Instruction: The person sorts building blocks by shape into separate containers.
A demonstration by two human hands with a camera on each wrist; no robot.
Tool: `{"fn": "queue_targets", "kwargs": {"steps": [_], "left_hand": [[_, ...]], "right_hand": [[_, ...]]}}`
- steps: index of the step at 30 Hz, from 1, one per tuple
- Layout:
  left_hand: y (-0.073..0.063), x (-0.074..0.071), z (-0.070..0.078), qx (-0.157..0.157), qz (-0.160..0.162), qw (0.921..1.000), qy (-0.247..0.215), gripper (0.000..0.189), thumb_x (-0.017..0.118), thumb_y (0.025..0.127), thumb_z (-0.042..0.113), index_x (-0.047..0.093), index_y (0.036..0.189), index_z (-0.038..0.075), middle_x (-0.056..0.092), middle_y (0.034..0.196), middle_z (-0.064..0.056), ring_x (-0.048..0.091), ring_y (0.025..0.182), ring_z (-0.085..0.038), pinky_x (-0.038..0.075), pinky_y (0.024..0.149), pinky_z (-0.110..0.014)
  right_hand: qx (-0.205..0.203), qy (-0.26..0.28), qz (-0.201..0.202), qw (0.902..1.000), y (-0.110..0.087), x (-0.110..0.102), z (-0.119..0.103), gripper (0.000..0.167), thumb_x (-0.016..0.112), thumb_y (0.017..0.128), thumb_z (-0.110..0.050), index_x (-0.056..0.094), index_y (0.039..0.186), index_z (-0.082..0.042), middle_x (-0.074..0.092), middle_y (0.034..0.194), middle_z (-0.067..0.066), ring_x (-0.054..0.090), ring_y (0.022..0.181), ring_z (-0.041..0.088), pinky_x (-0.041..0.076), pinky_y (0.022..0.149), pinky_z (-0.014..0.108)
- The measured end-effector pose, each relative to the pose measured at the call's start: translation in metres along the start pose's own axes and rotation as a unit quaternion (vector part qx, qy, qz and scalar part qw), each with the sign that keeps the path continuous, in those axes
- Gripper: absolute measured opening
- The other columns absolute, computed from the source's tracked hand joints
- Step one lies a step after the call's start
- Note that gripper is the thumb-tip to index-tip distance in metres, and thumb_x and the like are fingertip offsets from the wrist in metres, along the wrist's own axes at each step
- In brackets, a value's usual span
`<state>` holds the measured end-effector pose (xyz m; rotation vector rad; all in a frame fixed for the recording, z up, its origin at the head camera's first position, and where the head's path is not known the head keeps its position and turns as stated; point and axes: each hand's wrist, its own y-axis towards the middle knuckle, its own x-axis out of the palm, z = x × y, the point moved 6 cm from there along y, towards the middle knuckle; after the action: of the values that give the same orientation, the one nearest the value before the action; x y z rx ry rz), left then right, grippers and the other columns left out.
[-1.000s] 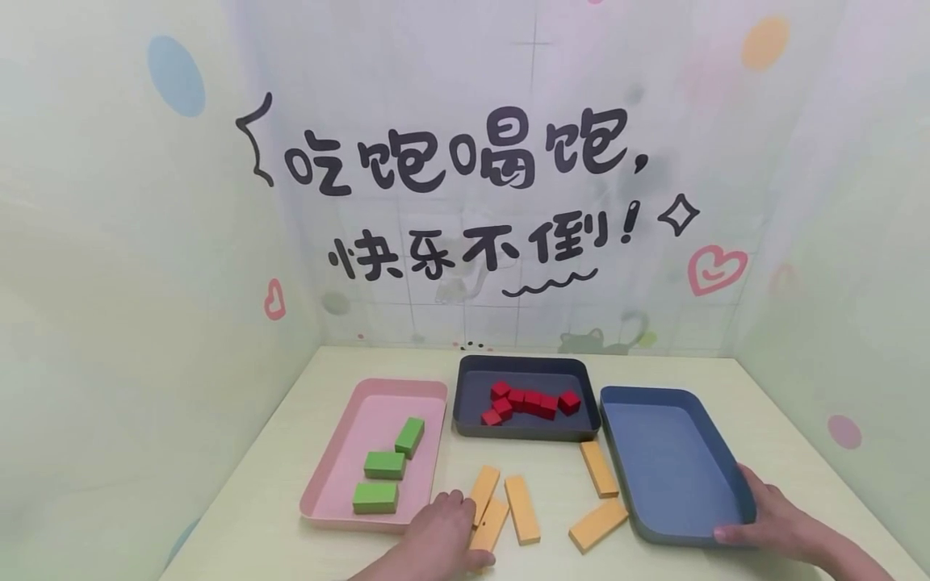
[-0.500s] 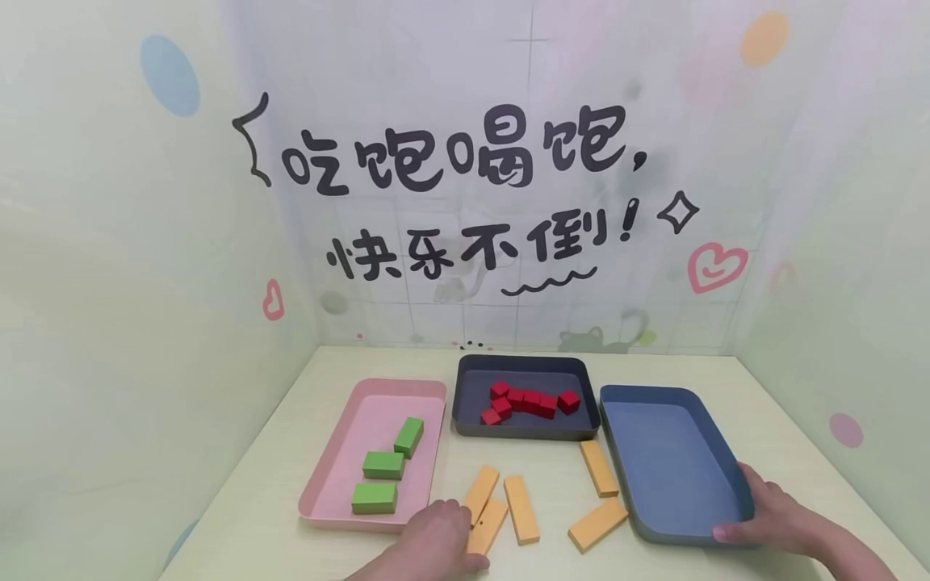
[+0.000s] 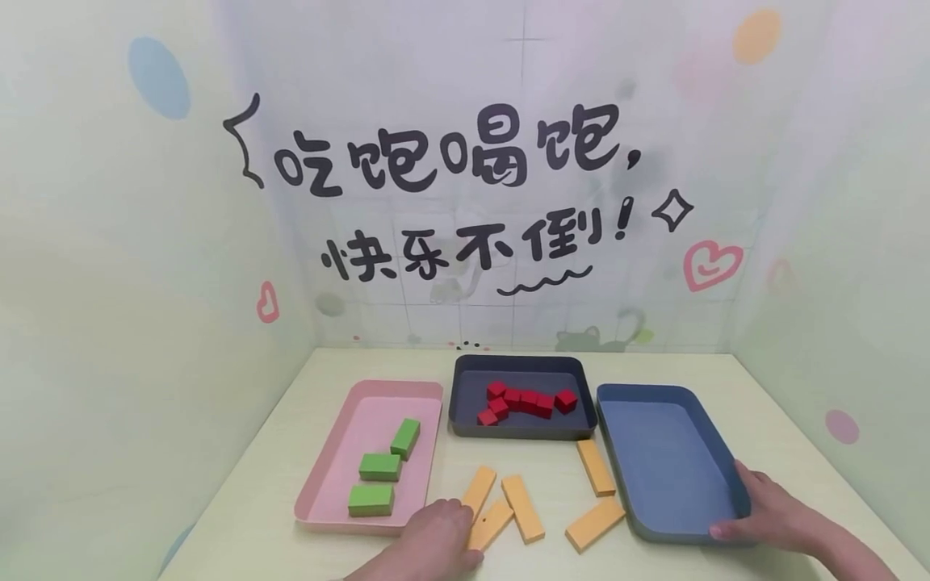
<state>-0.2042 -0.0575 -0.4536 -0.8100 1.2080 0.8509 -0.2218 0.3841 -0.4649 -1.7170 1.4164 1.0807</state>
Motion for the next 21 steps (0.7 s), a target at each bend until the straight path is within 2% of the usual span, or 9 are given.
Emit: {"fn": "queue_targets", "kwargs": {"steps": [5, 8, 12, 15, 18, 21], "left_hand": [[0.0, 0.0, 0.002, 0.015, 0.024, 0.9995, 0.013, 0.033, 0.08, 0.077, 0.037, 0.061, 0.078, 0.01, 0.05, 0.07, 0.002, 0.049, 0.063, -0.014, 0.044, 0.055, -0.031], [0.001, 0.0, 0.002, 0.014, 0.025, 0.9995, 0.015, 0.033, 0.081, 0.076, 0.037, 0.062, 0.078, 0.01, 0.05, 0.069, 0.002, 0.05, 0.062, -0.014, 0.044, 0.054, -0.031], [0.003, 0.001, 0.004, 0.01, 0.006, 0.9999, 0.01, 0.032, 0.08, 0.077, 0.037, 0.063, 0.08, 0.01, 0.05, 0.07, 0.003, 0.049, 0.063, -0.013, 0.044, 0.056, -0.032], [0.005, 0.003, 0.006, 0.008, -0.009, 0.9999, 0.002, 0.031, 0.079, 0.079, 0.038, 0.064, 0.082, 0.011, 0.05, 0.07, 0.003, 0.049, 0.064, -0.013, 0.044, 0.057, -0.031], [0.006, 0.003, 0.007, 0.011, -0.011, 0.9999, 0.002, 0.032, 0.079, 0.079, 0.038, 0.064, 0.084, 0.01, 0.051, 0.071, 0.003, 0.049, 0.064, -0.012, 0.045, 0.058, -0.031], [0.005, 0.002, 0.008, 0.019, 0.001, 0.9998, 0.01, 0.033, 0.079, 0.079, 0.039, 0.064, 0.085, 0.01, 0.051, 0.072, 0.003, 0.05, 0.065, -0.013, 0.045, 0.058, -0.031]], "right_hand": [[-0.007, -0.01, 0.004, 0.9999, -0.003, -0.008, 0.001, 0.104, 0.086, 0.076, -0.031, 0.026, 0.133, 0.031, 0.04, 0.123, 0.051, 0.044, 0.115, 0.063, 0.042, 0.089, 0.067], [-0.01, -0.013, 0.029, 0.9995, -0.001, -0.018, 0.003, 0.093, 0.084, 0.078, -0.03, 0.035, 0.131, 0.028, 0.045, 0.121, 0.047, 0.05, 0.109, 0.059, 0.046, 0.085, 0.062], [0.006, -0.016, 0.023, 0.9996, 0.005, -0.027, 0.011, 0.076, 0.079, 0.083, -0.03, 0.048, 0.129, 0.022, 0.057, 0.113, 0.035, 0.062, 0.092, 0.036, 0.052, 0.073, 0.042], [0.016, -0.021, 0.004, 0.9996, 0.006, -0.026, 0.019, 0.068, 0.077, 0.086, -0.028, 0.052, 0.127, 0.019, 0.065, 0.104, 0.023, 0.059, 0.081, 0.018, 0.048, 0.064, 0.031], [0.02, -0.021, 0.02, 0.9994, 0.004, -0.026, 0.026, 0.058, 0.074, 0.089, -0.021, 0.053, 0.127, 0.017, 0.066, 0.094, 0.011, 0.056, 0.073, 0.008, 0.047, 0.061, 0.028], [0.016, -0.031, 0.056, 0.9978, 0.002, -0.029, 0.03, 0.046, 0.071, 0.09, -0.012, 0.057, 0.123, 0.016, 0.067, 0.087, 0.006, 0.058, 0.07, 0.007, 0.048, 0.061, 0.03]]}}
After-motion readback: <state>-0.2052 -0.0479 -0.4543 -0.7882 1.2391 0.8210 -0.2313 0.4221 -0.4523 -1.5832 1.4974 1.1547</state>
